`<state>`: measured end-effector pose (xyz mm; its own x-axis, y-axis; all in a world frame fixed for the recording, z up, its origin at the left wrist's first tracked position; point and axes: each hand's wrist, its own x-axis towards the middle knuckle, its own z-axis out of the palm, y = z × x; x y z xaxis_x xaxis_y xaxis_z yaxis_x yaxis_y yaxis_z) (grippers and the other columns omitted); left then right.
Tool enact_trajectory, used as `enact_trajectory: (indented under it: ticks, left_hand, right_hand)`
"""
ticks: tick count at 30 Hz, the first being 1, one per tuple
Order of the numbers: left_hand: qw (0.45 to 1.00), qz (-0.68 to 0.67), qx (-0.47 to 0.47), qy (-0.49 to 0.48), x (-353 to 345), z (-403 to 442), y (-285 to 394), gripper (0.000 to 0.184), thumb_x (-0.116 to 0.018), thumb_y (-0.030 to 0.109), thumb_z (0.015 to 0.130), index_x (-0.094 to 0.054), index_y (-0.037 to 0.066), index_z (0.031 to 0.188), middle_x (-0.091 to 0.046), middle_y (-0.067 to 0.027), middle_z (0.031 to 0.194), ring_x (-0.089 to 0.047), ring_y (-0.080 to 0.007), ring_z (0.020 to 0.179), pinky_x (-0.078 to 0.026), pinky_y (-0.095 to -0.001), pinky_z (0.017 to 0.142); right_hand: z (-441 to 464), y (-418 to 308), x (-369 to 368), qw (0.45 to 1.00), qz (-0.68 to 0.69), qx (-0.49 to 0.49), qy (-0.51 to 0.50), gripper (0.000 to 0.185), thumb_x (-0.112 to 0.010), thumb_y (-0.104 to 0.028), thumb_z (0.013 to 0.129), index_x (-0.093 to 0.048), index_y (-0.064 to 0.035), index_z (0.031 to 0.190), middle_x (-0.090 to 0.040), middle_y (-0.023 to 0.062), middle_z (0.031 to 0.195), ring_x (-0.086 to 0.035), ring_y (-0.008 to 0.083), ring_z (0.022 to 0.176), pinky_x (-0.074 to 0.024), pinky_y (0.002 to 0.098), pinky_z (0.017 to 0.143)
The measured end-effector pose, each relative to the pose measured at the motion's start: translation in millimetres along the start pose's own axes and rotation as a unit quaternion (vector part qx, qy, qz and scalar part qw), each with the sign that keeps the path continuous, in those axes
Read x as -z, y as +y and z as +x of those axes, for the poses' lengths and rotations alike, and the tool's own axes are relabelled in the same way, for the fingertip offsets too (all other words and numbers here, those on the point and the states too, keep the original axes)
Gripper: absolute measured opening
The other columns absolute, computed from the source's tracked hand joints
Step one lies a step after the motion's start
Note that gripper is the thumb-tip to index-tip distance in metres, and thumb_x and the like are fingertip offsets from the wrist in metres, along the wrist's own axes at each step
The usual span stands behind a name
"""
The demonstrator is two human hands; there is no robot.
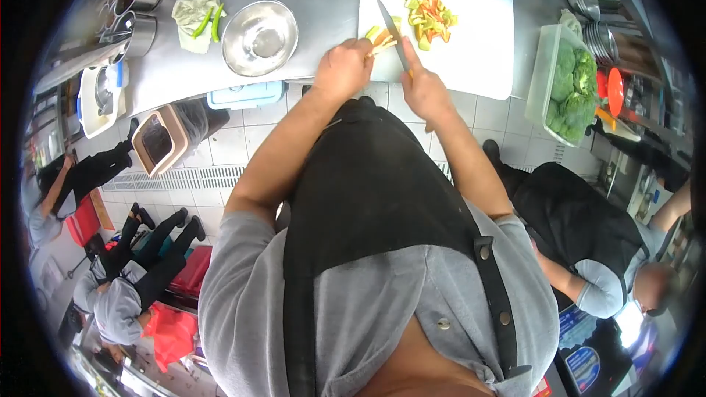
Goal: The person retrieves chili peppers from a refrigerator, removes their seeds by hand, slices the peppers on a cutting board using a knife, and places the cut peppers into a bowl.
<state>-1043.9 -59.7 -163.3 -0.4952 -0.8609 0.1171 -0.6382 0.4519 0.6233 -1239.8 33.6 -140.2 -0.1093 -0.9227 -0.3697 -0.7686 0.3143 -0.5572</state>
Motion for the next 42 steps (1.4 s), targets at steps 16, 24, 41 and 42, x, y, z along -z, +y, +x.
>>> enact_trajectory:
  ticks: [16,24,41,42]
  left_hand:
    - [0.998,0.015,-0.049,-0.034,9.5,18.4,-25.5,0.011,-0.071,0.017,0.098,-0.074,0.008,0.104,-0.074,-0.0172,0.100,-0.072,-0.0397,0.094,-0.058,-0.0504,0.084]
    - [1.000,0.007,-0.017,0.007,-7.7,-3.7,-10.8,0.012,-0.075,0.018,0.093,-0.073,0.007,0.098,-0.073,-0.0153,0.095,-0.074,-0.0385,0.086,-0.061,-0.0493,0.080]
    - [0.995,0.059,-0.034,-0.068,13.8,21.2,-23.7,0.022,-0.073,0.014,0.096,-0.063,0.005,0.113,-0.075,-0.0192,0.099,-0.073,-0.0425,0.096,-0.059,-0.0520,0.081]
    - [0.997,0.041,-0.022,-0.056,13.3,19.3,-22.6,0.022,-0.075,0.015,0.095,-0.064,0.005,0.112,-0.075,-0.0195,0.100,-0.073,-0.0425,0.096,-0.059,-0.0518,0.081]
  right_hand:
    - [24.0,6.4,26.0,0.996,-0.063,0.055,-0.027,0.080,-0.058,-0.020,0.108,-0.014,-0.0334,0.174,-0.074,0.0304,0.100,-0.071,0.0505,0.096,-0.0542,0.0562,0.089]
    - [-14.4,-15.4,11.9,0.999,-0.002,0.019,-0.029,0.078,-0.055,-0.020,0.107,-0.015,-0.0234,0.174,-0.073,0.0341,0.096,-0.070,0.0530,0.094,-0.0539,0.0598,0.089]
    - [13.8,6.3,1.3,0.990,-0.103,0.090,-0.016,0.082,-0.061,-0.018,0.104,-0.020,-0.0386,0.172,-0.072,0.0285,0.096,-0.071,0.0468,0.091,-0.0562,0.0569,0.086]
    - [16.7,4.7,3.3,0.991,-0.092,0.092,-0.018,0.083,-0.061,-0.017,0.104,-0.019,-0.0385,0.172,-0.072,0.0290,0.097,-0.071,0.0468,0.091,-0.0563,0.0566,0.086]
